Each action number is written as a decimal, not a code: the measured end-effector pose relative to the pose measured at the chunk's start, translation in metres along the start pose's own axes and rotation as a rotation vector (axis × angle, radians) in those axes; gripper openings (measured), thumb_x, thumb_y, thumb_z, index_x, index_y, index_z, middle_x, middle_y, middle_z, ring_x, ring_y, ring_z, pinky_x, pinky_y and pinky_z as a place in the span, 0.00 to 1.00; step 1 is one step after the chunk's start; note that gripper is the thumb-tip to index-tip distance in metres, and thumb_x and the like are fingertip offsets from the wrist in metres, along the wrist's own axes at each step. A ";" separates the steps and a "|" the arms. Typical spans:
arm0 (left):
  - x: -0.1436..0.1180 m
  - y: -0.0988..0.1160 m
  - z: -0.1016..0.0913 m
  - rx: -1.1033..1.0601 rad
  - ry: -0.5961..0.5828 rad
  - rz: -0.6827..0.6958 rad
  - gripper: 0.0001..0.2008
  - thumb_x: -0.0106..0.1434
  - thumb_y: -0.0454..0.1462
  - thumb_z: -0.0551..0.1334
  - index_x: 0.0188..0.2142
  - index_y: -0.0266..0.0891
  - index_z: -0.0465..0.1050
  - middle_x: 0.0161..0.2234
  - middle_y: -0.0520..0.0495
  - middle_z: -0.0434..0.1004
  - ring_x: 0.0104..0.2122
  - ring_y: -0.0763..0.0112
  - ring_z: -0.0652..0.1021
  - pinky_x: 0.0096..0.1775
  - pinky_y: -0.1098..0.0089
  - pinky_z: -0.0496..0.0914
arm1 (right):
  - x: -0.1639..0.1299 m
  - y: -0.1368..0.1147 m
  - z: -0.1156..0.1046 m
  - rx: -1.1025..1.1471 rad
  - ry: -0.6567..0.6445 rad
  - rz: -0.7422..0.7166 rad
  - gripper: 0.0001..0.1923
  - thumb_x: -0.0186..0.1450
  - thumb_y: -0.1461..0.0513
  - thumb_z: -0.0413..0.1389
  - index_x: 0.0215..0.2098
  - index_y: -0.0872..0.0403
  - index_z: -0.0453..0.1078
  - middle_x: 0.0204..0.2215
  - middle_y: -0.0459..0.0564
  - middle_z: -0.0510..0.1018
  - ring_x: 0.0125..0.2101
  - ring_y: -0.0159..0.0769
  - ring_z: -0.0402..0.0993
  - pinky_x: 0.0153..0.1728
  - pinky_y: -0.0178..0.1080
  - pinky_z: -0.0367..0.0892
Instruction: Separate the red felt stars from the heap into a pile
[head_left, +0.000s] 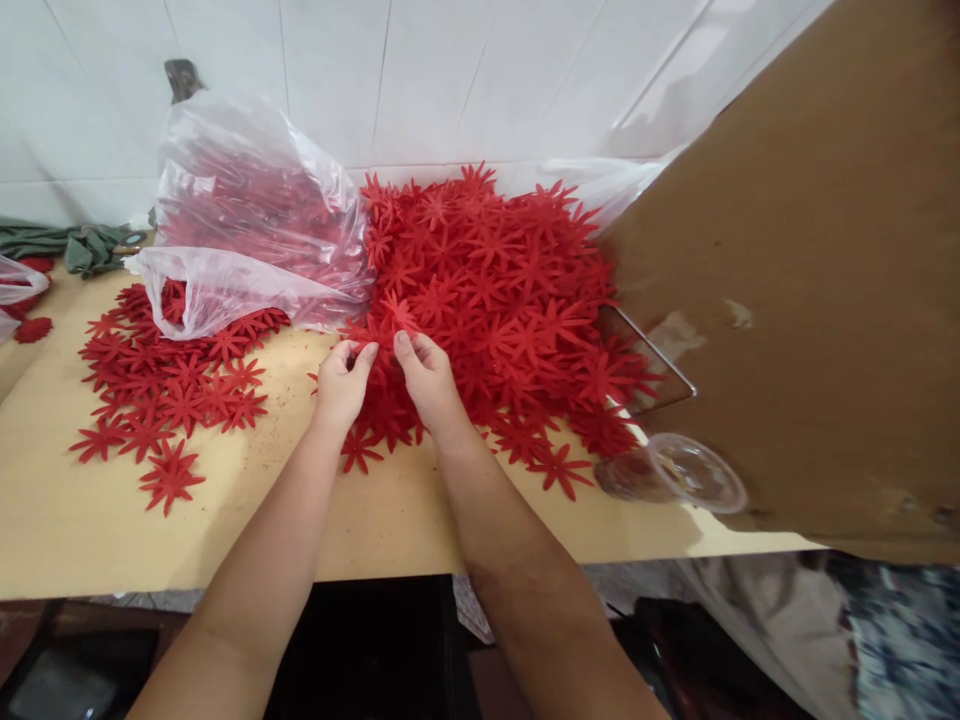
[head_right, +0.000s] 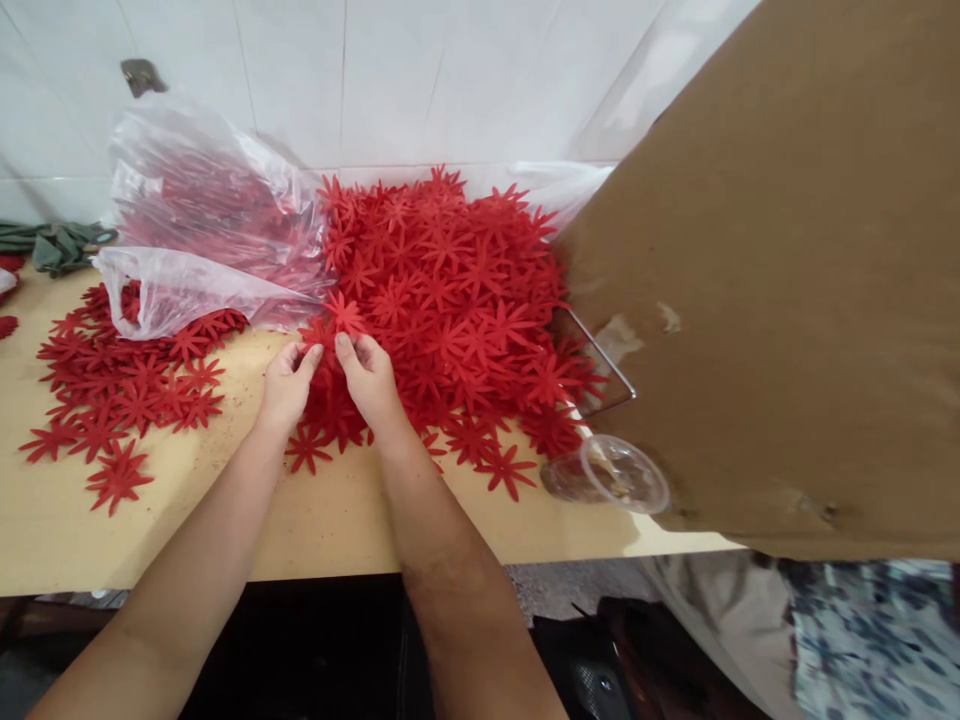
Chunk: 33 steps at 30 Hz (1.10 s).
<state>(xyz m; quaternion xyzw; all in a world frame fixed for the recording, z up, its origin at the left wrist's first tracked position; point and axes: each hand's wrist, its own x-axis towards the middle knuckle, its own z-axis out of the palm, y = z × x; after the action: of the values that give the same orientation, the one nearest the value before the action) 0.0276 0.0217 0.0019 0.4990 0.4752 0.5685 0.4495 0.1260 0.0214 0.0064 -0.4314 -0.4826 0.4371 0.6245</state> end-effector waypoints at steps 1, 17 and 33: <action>0.001 -0.001 0.000 -0.037 -0.001 -0.001 0.08 0.54 0.40 0.58 0.25 0.37 0.62 0.23 0.56 0.64 0.24 0.80 0.65 0.32 0.76 0.61 | 0.001 0.001 0.000 0.028 -0.033 0.009 0.19 0.49 0.47 0.56 0.23 0.53 0.60 0.20 0.40 0.65 0.24 0.25 0.61 0.30 0.32 0.61; 0.000 -0.004 0.002 -0.135 -0.071 0.044 0.10 0.51 0.37 0.60 0.34 0.37 0.66 0.34 0.48 0.71 0.35 0.75 0.72 0.43 0.70 0.64 | -0.001 -0.001 -0.003 -0.170 -0.059 -0.101 0.20 0.56 0.48 0.51 0.18 0.54 0.57 0.17 0.40 0.56 0.21 0.24 0.52 0.24 0.32 0.53; 0.003 -0.003 -0.002 -0.085 0.000 -0.014 0.09 0.53 0.41 0.59 0.25 0.37 0.66 0.23 0.52 0.68 0.27 0.75 0.69 0.36 0.71 0.64 | -0.003 0.005 0.000 -0.123 -0.141 -0.089 0.17 0.54 0.49 0.54 0.31 0.53 0.65 0.27 0.44 0.71 0.29 0.28 0.67 0.34 0.35 0.65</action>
<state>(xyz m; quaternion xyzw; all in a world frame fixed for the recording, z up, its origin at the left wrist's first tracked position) 0.0250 0.0248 -0.0012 0.4760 0.4541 0.5850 0.4743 0.1253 0.0199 0.0008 -0.4152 -0.5698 0.4079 0.5801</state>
